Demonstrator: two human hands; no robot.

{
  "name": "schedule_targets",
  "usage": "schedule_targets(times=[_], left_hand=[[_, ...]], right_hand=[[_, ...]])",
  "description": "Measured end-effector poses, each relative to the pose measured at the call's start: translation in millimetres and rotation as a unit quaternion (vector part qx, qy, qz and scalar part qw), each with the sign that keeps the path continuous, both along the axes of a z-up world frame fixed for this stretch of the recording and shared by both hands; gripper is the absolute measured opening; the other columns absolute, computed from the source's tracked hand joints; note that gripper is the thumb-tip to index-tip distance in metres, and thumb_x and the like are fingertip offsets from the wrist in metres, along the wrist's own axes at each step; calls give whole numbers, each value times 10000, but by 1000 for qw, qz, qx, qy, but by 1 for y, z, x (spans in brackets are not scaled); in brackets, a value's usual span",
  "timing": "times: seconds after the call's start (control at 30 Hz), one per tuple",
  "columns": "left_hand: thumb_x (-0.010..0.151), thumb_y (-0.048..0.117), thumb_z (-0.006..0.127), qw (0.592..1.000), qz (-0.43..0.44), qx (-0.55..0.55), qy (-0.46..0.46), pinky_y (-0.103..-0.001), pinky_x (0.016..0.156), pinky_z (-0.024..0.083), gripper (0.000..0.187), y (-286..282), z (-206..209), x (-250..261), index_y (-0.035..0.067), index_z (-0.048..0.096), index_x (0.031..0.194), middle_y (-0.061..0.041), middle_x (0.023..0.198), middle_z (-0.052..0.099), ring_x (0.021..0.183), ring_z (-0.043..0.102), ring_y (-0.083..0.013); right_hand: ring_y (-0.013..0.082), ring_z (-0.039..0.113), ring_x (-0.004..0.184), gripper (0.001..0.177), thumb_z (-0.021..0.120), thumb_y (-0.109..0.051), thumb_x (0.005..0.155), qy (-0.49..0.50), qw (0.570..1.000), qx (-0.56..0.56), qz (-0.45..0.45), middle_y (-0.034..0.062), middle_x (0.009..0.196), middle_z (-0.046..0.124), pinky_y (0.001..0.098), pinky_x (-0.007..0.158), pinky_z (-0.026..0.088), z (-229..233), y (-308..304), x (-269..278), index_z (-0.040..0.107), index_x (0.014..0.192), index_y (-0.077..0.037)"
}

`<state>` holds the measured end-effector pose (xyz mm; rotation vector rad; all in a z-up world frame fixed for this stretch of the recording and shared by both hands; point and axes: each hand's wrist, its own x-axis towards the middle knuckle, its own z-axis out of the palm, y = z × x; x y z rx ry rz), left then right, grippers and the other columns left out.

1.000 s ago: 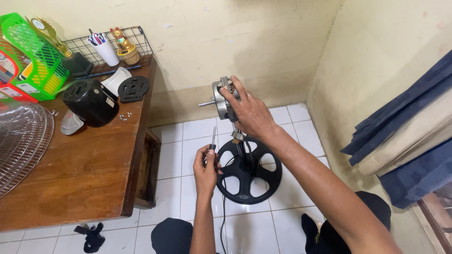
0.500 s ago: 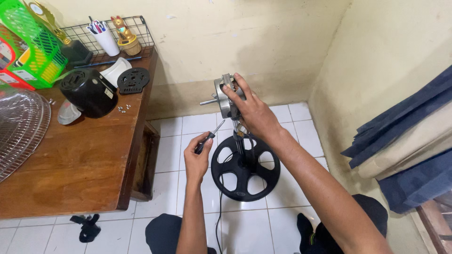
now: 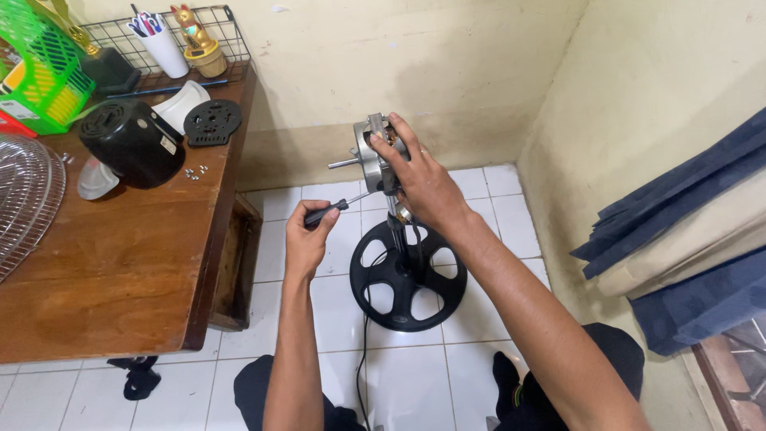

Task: The person sits on the floor and uses a screwdriver to tighten screws on a fan motor mounted on a stand. They repeatedly adjust the motor housing and secure it with screws.

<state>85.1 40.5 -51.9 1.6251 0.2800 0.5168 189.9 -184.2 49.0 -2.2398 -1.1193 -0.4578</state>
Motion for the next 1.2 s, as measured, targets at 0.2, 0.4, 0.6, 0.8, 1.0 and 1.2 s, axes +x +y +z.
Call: schedule_targets(times=[0.2, 0.4, 0.6, 0.8, 1.0, 1.2], left_hand=[[911, 173, 797, 1000, -12, 10, 1, -219, 693, 439, 232, 1, -4, -1, 29, 668, 1040, 23, 856, 618, 773, 510, -64], [913, 174, 799, 1000, -11, 0, 5, -225, 675, 422, 236, 0, -1, -1, 25, 666, 1040, 20, 846, 603, 761, 490, -68], [910, 188, 799, 1000, -21, -6, -1, -219, 700, 444, 246, -3, 0, 1, 30, 666, 1044, 25, 867, 620, 781, 512, -61], [907, 190, 803, 1000, -18, -5, -5, -225, 700, 445, 252, -3, -2, 4, 28, 667, 1044, 18, 870, 623, 782, 513, -67], [909, 192, 798, 1000, -16, 0, -11, -225, 715, 453, 246, -2, -2, 4, 29, 667, 1037, 14, 883, 629, 793, 523, -70], [905, 200, 802, 1000, -13, 9, 8, -232, 707, 447, 251, -3, -1, 3, 30, 668, 1033, 10, 866, 628, 785, 517, -77]], right_hand=[[429, 531, 1332, 1031, 761, 111, 641, 6, 1000, 11, 10, 126, 1654, 211, 465, 1007, 547, 2, -1, -2, 369, 1527, -240], [429, 520, 1346, 1013, 765, 108, 662, 3, 1000, 16, 11, 128, 1655, 206, 462, 1027, 538, 2, -1, -2, 370, 1530, -236], [414, 530, 1335, 991, 760, 110, 689, 14, 1000, 0, 0, 118, 1667, 196, 456, 1011, 547, 1, 1, -1, 373, 1531, -239], [419, 524, 1326, 1022, 797, 74, 647, 20, 1000, 7, 5, 115, 1648, 195, 460, 1018, 539, 2, 0, -3, 365, 1516, -243], [413, 525, 1336, 1021, 779, 96, 652, 9, 1000, 6, -4, 112, 1655, 200, 456, 1014, 543, -1, 1, -2, 367, 1522, -245], [407, 534, 1341, 989, 748, 104, 692, -6, 1000, 15, -3, 113, 1661, 214, 457, 1017, 548, -4, 0, -2, 368, 1535, -247]])
